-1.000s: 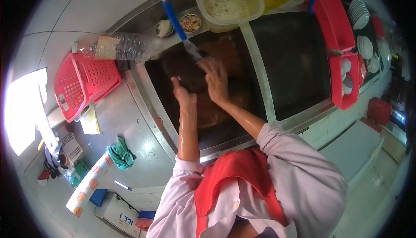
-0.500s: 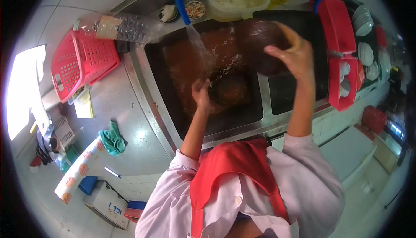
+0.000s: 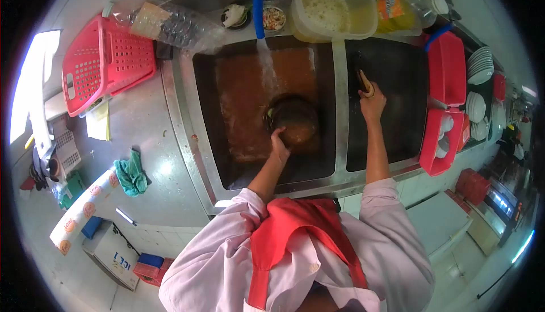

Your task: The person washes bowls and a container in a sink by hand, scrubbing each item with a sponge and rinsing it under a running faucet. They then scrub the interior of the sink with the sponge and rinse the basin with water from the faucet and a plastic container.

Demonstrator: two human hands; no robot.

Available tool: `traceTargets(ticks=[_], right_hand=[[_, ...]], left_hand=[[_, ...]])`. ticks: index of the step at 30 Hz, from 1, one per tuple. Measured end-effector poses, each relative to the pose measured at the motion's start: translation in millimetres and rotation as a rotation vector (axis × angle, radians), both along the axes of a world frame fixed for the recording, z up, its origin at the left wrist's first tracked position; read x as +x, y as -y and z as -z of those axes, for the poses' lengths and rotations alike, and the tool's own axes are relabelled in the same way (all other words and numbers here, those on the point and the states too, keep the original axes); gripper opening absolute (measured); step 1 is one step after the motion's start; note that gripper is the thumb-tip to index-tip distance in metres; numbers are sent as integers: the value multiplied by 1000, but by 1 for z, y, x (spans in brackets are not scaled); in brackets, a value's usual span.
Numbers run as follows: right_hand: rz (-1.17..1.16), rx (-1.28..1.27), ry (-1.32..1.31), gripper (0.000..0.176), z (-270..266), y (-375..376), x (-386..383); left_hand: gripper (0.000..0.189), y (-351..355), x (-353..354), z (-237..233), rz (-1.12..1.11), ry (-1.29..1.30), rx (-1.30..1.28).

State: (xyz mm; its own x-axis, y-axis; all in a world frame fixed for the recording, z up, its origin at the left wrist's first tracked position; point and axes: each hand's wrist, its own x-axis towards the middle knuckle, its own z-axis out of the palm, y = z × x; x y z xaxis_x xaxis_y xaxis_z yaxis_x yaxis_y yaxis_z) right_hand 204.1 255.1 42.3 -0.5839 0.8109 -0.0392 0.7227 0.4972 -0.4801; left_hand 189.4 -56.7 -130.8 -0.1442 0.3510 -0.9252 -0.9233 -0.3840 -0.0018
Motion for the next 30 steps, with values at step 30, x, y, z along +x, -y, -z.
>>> traceTargets(ticks=[30], right_hand=[[-746, -252, 706, 30, -149, -32, -260]], left_hand=[[34, -30, -212, -148, 1199, -1330, -714]])
